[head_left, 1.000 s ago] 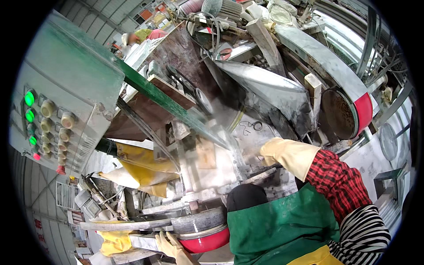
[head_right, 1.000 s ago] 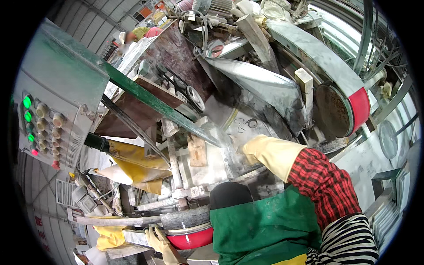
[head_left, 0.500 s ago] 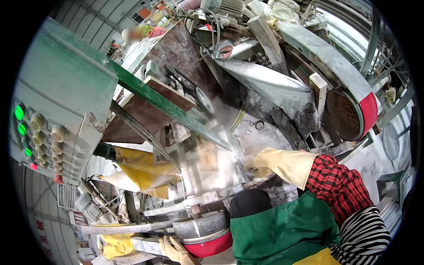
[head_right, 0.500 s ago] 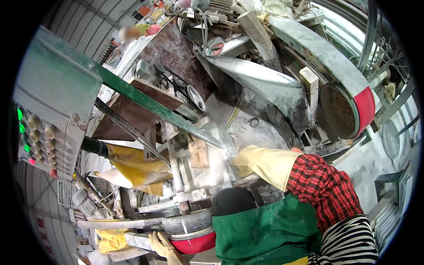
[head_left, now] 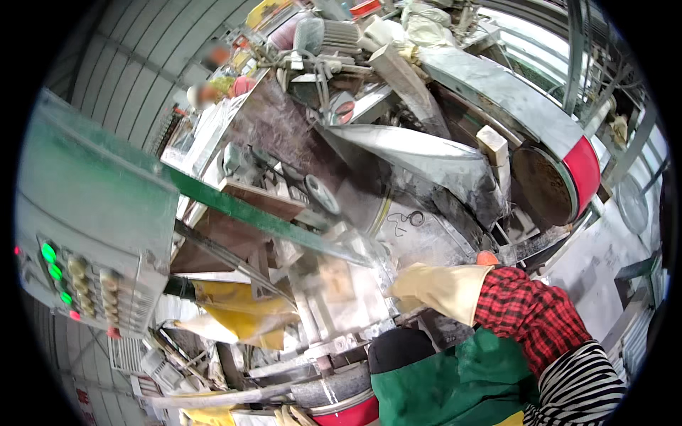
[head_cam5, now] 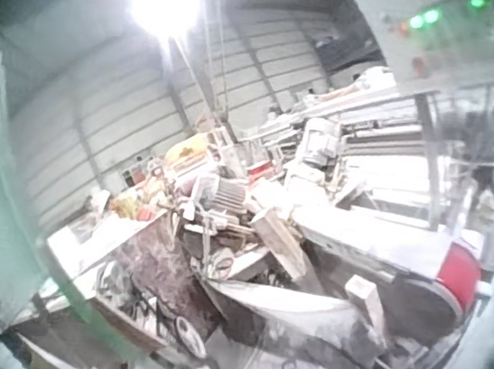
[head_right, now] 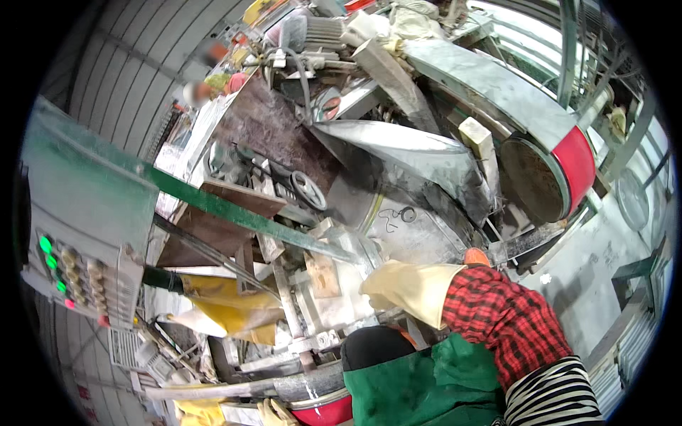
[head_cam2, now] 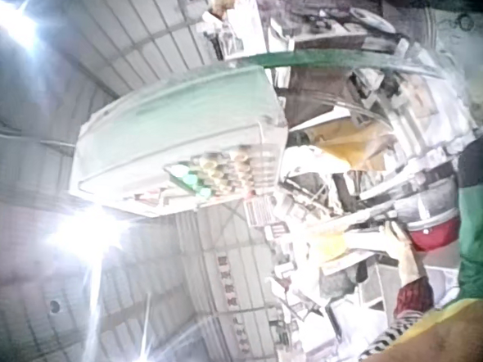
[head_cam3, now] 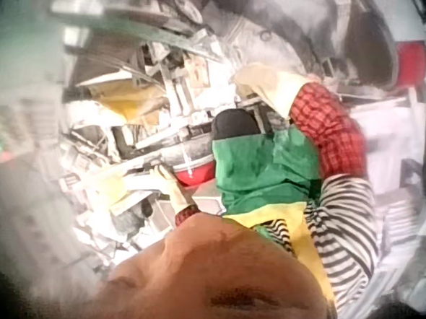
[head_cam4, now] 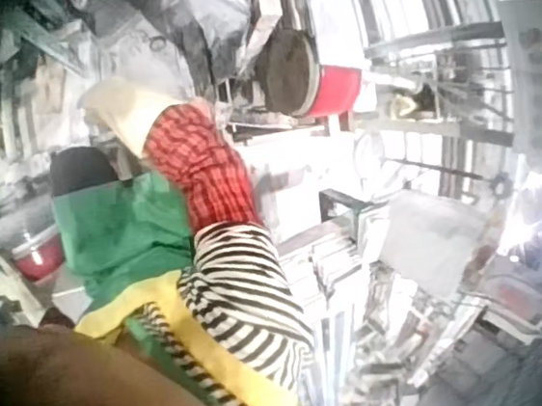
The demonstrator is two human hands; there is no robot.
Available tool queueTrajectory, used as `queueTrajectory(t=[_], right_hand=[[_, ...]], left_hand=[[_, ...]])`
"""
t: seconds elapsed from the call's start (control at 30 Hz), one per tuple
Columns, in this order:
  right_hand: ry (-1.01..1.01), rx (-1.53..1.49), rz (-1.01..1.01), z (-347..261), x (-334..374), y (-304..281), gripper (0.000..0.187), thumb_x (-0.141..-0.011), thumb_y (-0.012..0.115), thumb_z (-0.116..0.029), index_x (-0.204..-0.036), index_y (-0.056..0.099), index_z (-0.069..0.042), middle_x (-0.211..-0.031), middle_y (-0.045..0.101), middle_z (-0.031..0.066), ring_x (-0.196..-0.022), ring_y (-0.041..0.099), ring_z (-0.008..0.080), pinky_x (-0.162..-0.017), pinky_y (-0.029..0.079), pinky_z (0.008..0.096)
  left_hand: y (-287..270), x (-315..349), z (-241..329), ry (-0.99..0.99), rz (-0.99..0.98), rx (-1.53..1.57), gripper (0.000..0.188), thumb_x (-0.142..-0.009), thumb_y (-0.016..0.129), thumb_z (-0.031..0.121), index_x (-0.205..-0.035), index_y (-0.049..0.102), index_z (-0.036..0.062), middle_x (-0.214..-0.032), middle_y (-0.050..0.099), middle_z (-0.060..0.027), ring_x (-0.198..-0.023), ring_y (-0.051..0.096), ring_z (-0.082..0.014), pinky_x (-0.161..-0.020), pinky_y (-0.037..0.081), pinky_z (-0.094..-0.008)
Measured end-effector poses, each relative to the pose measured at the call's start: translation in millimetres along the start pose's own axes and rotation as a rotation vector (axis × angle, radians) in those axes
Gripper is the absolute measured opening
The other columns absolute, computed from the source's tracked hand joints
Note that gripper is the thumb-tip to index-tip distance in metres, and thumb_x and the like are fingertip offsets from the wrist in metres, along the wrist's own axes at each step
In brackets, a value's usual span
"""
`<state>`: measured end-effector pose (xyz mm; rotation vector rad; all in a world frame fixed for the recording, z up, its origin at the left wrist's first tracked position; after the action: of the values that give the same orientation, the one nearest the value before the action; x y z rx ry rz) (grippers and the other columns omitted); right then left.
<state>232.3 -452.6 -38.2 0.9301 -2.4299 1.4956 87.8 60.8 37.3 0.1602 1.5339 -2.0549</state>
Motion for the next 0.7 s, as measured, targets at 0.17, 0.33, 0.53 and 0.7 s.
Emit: queueTrajectory(t=[0.17, 0.33, 0.53, 0.7], right_hand=[[0.245, -0.131, -0.116, 25, -15, 27, 0.03, -0.079, 0.074, -0.025, -0.106, 0.078, -0.014, -0.106, 0.076, 0.0123, -0.1, 0.072, 0.0325, -0.085, 0.057, 0.0433], [-0.008, 0.055, -0.152, 13, 0, 18, 0.031, -0.078, 0.073, -0.024, -0.107, 0.077, -0.013, -0.107, 0.076, 0.0115, -0.099, 0.073, 0.0305, -0.082, 0.058, 0.0419], [-0.247, -0.107, -0.102, 1, 3, -2, 0.035, -0.083, 0.066, -0.028, -0.115, 0.072, -0.016, -0.107, 0.075, 0.0127, -0.101, 0.071, 0.0344, -0.083, 0.056, 0.0482], [-0.341, -0.136, -0.014, -19, 29, -26, 0.041, -0.092, 0.055, -0.036, -0.13, 0.06, -0.02, -0.107, 0.073, 0.018, -0.095, 0.07, 0.0385, -0.082, 0.053, 0.0541]], left_hand=[[-2, 2, 6, 0.152, -0.037, -0.256, 0.047, -0.101, 0.061, 0.031, -0.136, 0.058, 0.0004, -0.139, 0.055, -0.0263, -0.135, 0.049, -0.038, -0.113, 0.04, -0.0474], [5, -2, -22, 0.204, -0.186, -0.42, 0.066, -0.094, 0.066, 0.043, -0.144, 0.052, 0.0023, -0.147, 0.048, -0.0283, -0.146, 0.034, -0.0428, -0.121, 0.027, -0.0513], [5, 16, 38, 0.256, -0.137, -0.478, 0.059, -0.096, 0.063, 0.042, -0.141, 0.055, 0.0031, -0.145, 0.05, -0.0251, -0.14, 0.04, -0.0413, -0.117, 0.033, -0.0499], [7, 10, 41, 0.15, -0.133, -0.326, 0.05, -0.1, 0.061, 0.036, -0.137, 0.057, 0.0028, -0.143, 0.052, -0.0226, -0.136, 0.045, -0.0381, -0.114, 0.039, -0.0466]])
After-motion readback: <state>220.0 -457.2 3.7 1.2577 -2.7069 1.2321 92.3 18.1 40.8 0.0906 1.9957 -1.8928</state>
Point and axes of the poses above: each hand's wrist, its own x-axis away from the middle knuckle, its own y-axis out of the palm, z = x × y, the point moved 8 cm from there along -x, towards the middle knuckle
